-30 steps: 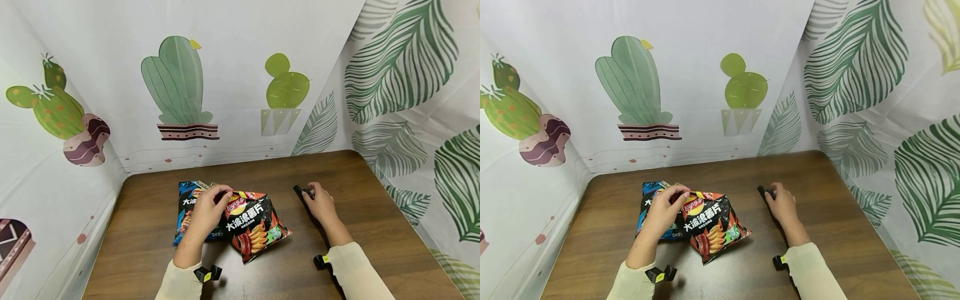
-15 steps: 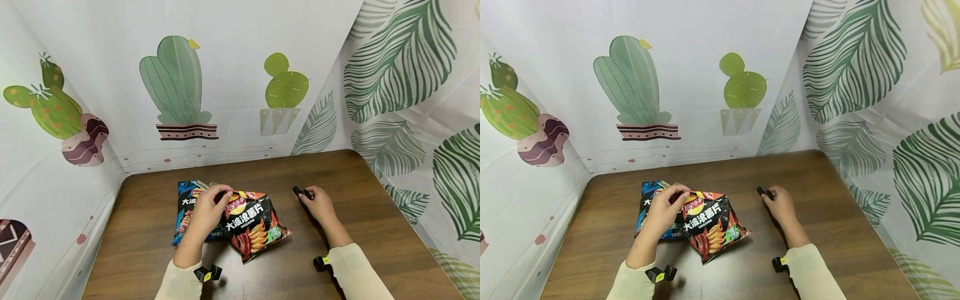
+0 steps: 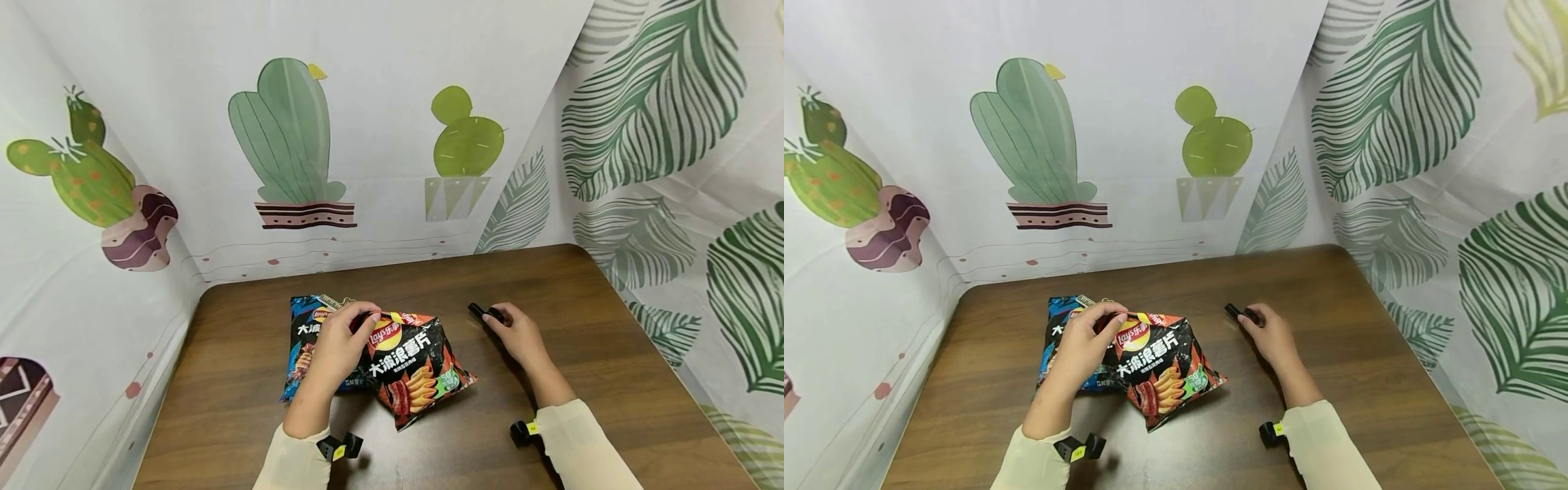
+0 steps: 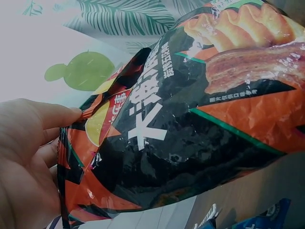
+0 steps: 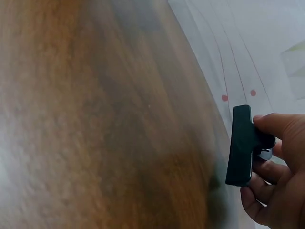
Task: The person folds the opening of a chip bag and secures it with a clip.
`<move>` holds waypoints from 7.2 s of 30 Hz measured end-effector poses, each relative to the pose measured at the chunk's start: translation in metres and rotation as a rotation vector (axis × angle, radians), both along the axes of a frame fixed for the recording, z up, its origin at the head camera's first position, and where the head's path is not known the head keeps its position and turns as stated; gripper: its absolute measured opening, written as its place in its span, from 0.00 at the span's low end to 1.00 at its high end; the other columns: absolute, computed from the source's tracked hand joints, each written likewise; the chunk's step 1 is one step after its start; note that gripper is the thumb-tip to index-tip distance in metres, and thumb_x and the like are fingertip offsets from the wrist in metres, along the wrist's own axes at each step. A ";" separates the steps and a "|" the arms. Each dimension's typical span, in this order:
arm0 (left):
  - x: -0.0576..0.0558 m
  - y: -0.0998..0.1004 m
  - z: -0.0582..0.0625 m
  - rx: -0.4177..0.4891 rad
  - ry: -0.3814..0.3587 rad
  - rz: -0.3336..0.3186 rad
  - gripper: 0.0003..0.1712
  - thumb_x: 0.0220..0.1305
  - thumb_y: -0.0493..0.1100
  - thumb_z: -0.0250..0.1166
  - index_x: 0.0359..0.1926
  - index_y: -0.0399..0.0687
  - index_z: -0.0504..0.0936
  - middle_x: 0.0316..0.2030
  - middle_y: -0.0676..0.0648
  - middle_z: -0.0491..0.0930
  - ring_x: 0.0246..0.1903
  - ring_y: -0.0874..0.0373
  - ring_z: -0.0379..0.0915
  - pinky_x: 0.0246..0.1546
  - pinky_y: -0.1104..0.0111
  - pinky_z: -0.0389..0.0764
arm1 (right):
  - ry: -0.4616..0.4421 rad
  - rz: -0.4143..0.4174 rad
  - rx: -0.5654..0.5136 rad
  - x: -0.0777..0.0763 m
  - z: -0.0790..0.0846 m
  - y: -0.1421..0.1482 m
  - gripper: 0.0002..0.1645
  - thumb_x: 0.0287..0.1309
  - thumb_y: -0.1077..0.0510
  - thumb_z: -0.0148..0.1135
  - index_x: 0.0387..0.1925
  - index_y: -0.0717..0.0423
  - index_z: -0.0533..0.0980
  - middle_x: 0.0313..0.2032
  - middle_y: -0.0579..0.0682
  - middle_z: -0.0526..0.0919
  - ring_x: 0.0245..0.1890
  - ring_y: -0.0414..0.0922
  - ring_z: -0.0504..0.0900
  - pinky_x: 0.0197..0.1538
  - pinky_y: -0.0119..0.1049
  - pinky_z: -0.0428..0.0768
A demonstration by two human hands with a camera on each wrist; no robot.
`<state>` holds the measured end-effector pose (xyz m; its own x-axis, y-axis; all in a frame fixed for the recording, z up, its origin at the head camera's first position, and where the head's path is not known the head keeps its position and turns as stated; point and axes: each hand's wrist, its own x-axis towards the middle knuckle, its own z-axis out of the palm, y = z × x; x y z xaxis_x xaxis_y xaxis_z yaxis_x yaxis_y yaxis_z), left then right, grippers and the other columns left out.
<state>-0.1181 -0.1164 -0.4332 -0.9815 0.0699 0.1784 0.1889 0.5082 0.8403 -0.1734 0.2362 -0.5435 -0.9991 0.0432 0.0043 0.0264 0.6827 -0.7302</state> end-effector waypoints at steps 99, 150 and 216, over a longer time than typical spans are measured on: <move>0.002 -0.001 -0.001 0.007 0.023 0.008 0.07 0.73 0.49 0.63 0.45 0.59 0.85 0.43 0.54 0.85 0.36 0.59 0.76 0.36 0.66 0.79 | 0.163 0.258 -0.381 0.043 0.107 -0.062 0.09 0.69 0.63 0.61 0.44 0.65 0.82 0.30 0.55 0.86 0.26 0.34 0.75 0.30 0.30 0.76; 0.003 -0.001 0.003 0.018 0.004 0.014 0.06 0.72 0.49 0.63 0.46 0.60 0.85 0.42 0.54 0.84 0.35 0.58 0.74 0.35 0.66 0.78 | 0.116 0.461 -0.339 0.026 0.077 -0.052 0.06 0.72 0.57 0.58 0.37 0.51 0.79 0.33 0.48 0.81 0.30 0.38 0.79 0.31 0.34 0.77; 0.001 0.002 0.001 -0.055 0.115 -0.017 0.09 0.73 0.48 0.63 0.48 0.56 0.87 0.45 0.55 0.84 0.48 0.56 0.78 0.52 0.55 0.77 | 0.270 0.526 -0.179 0.024 0.076 -0.066 0.22 0.68 0.64 0.61 0.18 0.46 0.67 0.20 0.38 0.65 0.21 0.32 0.64 0.26 0.28 0.66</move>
<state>-0.1174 -0.1140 -0.4323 -0.9532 0.0996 0.2854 0.2919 0.5485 0.7835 -0.1491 0.1704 -0.4672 -0.8515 -0.4314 0.2983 -0.4822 0.4202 -0.7687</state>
